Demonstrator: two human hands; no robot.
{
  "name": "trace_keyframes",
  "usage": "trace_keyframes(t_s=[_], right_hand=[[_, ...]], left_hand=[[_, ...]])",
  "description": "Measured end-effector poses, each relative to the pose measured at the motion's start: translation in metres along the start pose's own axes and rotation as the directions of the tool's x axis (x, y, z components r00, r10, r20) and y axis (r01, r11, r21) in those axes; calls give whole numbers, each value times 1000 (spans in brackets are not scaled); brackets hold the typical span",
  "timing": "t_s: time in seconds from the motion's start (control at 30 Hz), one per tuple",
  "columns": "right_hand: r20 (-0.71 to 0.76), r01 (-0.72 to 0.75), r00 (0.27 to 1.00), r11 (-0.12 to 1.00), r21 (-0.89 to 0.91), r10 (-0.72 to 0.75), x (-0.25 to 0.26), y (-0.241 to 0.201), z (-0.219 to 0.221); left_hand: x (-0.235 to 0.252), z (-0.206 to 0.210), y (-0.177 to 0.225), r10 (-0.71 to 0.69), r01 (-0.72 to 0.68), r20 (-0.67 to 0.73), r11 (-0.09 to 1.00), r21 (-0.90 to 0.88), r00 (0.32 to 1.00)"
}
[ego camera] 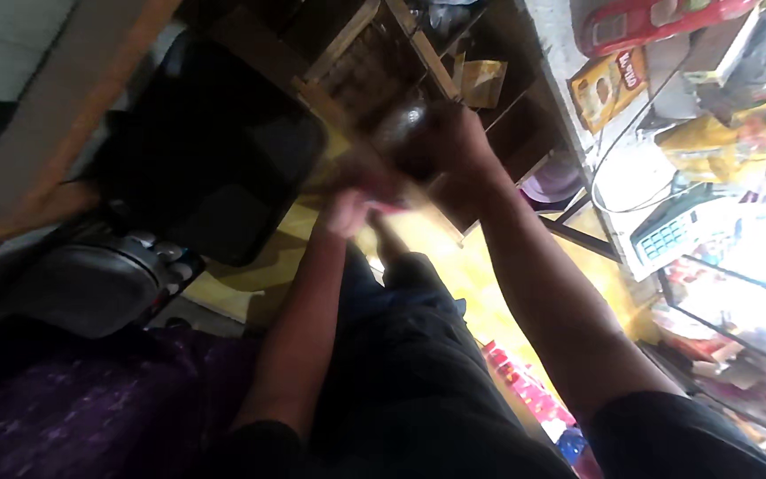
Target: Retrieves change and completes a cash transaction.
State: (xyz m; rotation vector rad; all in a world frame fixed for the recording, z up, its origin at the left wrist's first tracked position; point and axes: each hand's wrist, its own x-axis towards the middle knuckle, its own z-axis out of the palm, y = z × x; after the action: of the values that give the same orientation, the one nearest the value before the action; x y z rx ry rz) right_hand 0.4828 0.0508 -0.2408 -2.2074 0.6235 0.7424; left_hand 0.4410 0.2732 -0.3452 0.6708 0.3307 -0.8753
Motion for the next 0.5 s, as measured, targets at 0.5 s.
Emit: trace_keyframes(t_s=[0.5], right_hand=[[97, -111, 975, 816, -567, 200, -2, -25, 15]], left_hand=[[1, 5, 3, 23, -23, 28, 1000, 10, 999]])
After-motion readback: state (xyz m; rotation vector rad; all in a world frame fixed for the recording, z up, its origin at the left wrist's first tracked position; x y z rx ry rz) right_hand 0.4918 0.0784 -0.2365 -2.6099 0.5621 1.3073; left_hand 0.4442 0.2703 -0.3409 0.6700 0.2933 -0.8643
